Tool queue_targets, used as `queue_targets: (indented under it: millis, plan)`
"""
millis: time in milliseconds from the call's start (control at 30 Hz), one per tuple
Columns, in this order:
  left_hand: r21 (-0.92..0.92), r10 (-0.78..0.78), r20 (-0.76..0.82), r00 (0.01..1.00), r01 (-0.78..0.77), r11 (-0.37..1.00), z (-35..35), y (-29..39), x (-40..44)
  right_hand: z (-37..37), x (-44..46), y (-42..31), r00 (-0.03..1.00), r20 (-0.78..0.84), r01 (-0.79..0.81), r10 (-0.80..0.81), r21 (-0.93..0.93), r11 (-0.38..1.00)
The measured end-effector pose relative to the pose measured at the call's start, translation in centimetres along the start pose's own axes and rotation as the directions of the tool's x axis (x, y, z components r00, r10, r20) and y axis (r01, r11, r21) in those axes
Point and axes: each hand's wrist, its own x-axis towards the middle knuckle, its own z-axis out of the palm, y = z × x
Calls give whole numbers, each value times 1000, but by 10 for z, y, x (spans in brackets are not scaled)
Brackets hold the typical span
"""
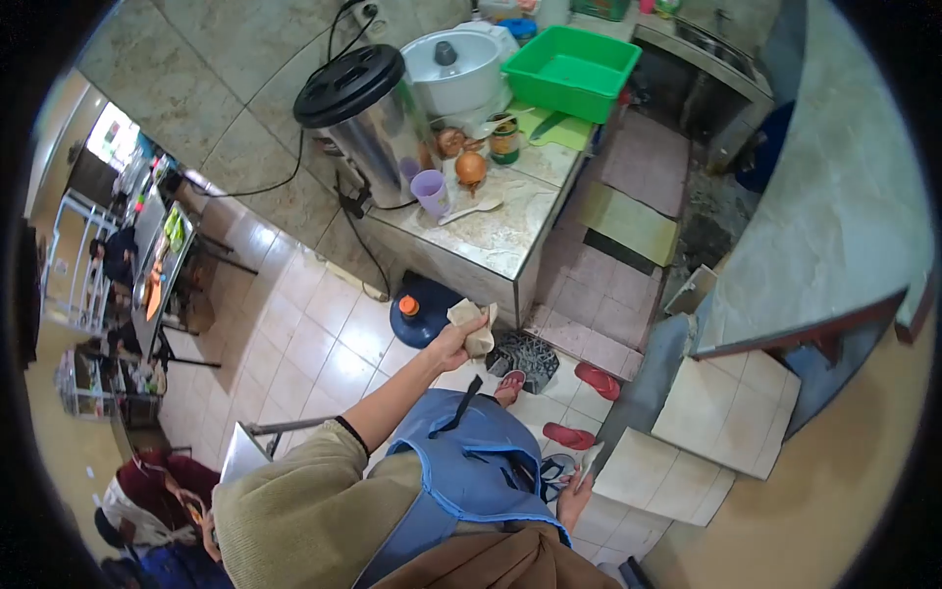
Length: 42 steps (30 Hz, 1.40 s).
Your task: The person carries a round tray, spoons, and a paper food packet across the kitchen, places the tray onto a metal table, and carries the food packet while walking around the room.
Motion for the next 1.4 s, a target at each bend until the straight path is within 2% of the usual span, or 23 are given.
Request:
queue_targets:
  millis: [33, 133, 167, 233, 267, 300, 367, 467, 500, 633, 733, 767, 833, 967, 1000, 1067, 1100, 1167, 1233, 1267, 1333, 1367, 1400]
  plan:
    - [-28, 13, -4, 1000, -14, 1000, -1, 2, 2, 1, 5, -15, 995, 75, -72, 69, 35, 997]
    - [-124, 74, -53, 996, -80, 989, -9, 2, -8, 5, 31, -37, 967, 247, -64, 64, -9, 998]
    - [-150, 90, -86, 992, -102, 983, -16, -2, -16, 6, 45, -34, 951, 310, 7, 4, -33, 999]
    - [-210, 126, -152, 980, -157, 965, -32, -10, -35, -1, 74, -51, 892, 448, 91, 52, -292, 952]
    - [-206, 190, -209, 959, -233, 950, -42, -15, -50, 2, 104, -21, 856, 513, 239, -57, -297, 925]
    - [-257, 202, -252, 946, -267, 929, -49, -18, -69, 2, 137, 15, 806, 569, 381, -164, -287, 879]
    - [-320, 230, -306, 924, -328, 889, -72, -29, -103, 21, 168, -20, 682, 708, 470, -182, -234, 851]
    - [-395, 201, -586, 785, -493, 775, -114, -69, -142, 53, 178, -91, 536, 841, 588, -81, -303, 750]
    - [-446, 151, -616, 773, -500, 743, -126, -80, -157, 67, 176, -112, 502, 865, 637, -29, -347, 688]
    - [-550, 124, -717, 686, -666, 503, -109, -85, -225, 136, 179, -125, 269, 962, 855, -45, -218, 470]
    - [-576, 150, -745, 650, -740, 349, -153, -133, -226, 193, 139, -141, 230, 970, 822, 79, -237, 517]
    - [-605, 179, -715, 675, -727, 324, -180, -159, -217, 214, 131, -142, 115, 991, 840, 66, -132, 526]
    - [-647, 238, -700, 673, -739, 187, -217, -191, -205, 256, 100, -147, 41, 996, 850, 84, -79, 520]
    - [-590, 200, -794, 574, -807, -31, -257, -185, -231, 347, 29, -142, -79, 990, 844, 115, 5, 536]
    - [-595, 163, -797, 582, -803, -45, -265, -172, -249, 364, 11, -142, -122, 987, 844, 108, 46, 535]
    - [-611, 67, -791, 608, -789, -56, -276, -150, -294, 397, -29, -144, -117, 980, 879, 163, 26, 475]
    - [-534, 76, -844, 530, -844, -47, -284, -140, -310, 411, -52, -146, -136, 978, 877, 158, 44, 479]
    - [-524, 144, -843, 519, -851, -3, -313, -129, -340, 436, -96, -149, -153, 977, 905, 151, 77, 419]
    - [-523, 155, -843, 515, -852, -14, -342, -123, -358, 478, -95, -124, -130, 971, 851, 200, 6, 526]
    - [-590, 189, -795, 576, -807, -22, -346, -110, -379, 487, -89, -115, -109, 965, 823, 237, -46, 566]
    - [-542, 205, -825, 527, -840, -18, -366, -95, -397, 501, -104, -122, -120, 954, 838, 273, -50, 543]
    - [-419, 185, -892, 413, -908, 6, -382, -91, -392, 510, -106, -121, -143, 954, 809, 265, -41, 586]
    - [-410, 152, -903, 403, -912, -22, -394, -83, -392, 522, -104, -116, -143, 947, 795, 287, -62, 603]
